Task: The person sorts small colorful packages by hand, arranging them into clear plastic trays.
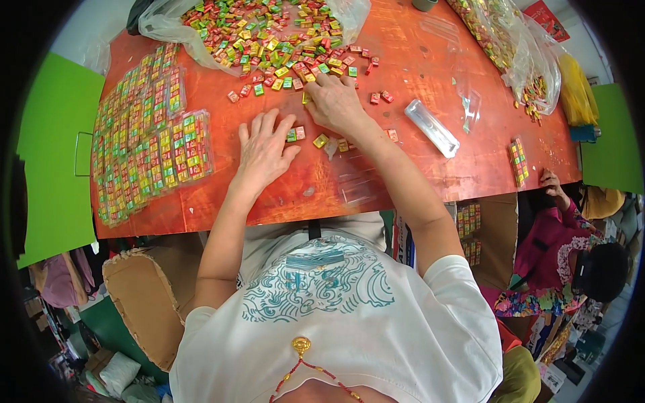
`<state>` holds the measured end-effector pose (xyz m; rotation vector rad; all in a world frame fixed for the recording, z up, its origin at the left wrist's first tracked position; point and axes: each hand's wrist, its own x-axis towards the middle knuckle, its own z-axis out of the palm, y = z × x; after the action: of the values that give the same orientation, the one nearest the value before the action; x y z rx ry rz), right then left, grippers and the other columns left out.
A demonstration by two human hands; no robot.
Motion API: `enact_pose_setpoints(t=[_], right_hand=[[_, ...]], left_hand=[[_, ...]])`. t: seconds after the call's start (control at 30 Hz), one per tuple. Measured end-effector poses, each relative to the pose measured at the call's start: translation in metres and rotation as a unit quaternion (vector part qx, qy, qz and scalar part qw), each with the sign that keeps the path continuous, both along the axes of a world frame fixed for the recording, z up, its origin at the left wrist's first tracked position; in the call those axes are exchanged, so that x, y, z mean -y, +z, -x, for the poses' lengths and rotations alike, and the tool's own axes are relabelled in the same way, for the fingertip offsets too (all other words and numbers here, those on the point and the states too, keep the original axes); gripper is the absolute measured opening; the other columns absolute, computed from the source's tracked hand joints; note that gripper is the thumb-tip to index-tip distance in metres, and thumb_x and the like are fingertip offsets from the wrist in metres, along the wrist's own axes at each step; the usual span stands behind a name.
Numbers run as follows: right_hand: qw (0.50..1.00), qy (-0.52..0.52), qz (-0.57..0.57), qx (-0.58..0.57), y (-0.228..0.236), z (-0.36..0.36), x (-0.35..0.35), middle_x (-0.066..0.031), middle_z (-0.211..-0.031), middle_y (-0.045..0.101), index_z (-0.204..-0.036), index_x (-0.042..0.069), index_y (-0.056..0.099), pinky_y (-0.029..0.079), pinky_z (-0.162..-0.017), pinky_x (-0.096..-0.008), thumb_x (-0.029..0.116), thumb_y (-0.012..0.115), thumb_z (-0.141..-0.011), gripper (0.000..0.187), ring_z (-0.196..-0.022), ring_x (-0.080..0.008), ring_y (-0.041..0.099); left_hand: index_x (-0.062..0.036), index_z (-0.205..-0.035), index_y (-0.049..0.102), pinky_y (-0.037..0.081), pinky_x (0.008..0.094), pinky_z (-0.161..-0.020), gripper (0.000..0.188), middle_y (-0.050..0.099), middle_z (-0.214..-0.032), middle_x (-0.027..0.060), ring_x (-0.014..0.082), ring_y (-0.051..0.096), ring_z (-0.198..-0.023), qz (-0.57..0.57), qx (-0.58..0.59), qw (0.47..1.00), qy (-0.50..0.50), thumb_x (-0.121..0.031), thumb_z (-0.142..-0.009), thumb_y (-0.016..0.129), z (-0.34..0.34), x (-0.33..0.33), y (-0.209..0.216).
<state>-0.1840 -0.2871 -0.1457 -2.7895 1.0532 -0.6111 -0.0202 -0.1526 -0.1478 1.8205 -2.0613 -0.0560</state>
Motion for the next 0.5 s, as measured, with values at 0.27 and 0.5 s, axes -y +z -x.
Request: enact_pose_setpoints(t=[0.27,0.5], right_hand=[[1.000,-0.004,-0.018,-0.021,0.014,0.025,-0.010,-0.0080,-0.103,0.061,-0.113,0.011,0.066,0.041,-0.088,-0.0425,0.021,0.067,-0.085,0.030,-0.103,-0.0272,0.058],[0.999,0.008,0.039,0.016,0.008,0.000,-0.005,-0.0097,-0.107,0.061,-0.118,0.010,0.064,0.042,-0.088,-0.0427,0.021,0.067,-0.086,0.034,-0.104,-0.0277,0.059]], left_hand=[[-0.0137,-0.119,0.062,0.029,0.0604,-0.102,0.038,0.050,-0.133,0.0146,0.0354,0.043,-0.129,0.044,-0.001,0.999,-0.015,-0.025,-0.084,0.070,0.009,0.015,-0.017],[-0.0102,-0.115,0.062,0.037,0.0515,-0.097,0.031,0.056,-0.117,0.0120,0.0313,0.052,-0.115,0.080,-0.079,0.993,0.043,-0.021,-0.087,0.067,-0.001,0.023,-0.009]])
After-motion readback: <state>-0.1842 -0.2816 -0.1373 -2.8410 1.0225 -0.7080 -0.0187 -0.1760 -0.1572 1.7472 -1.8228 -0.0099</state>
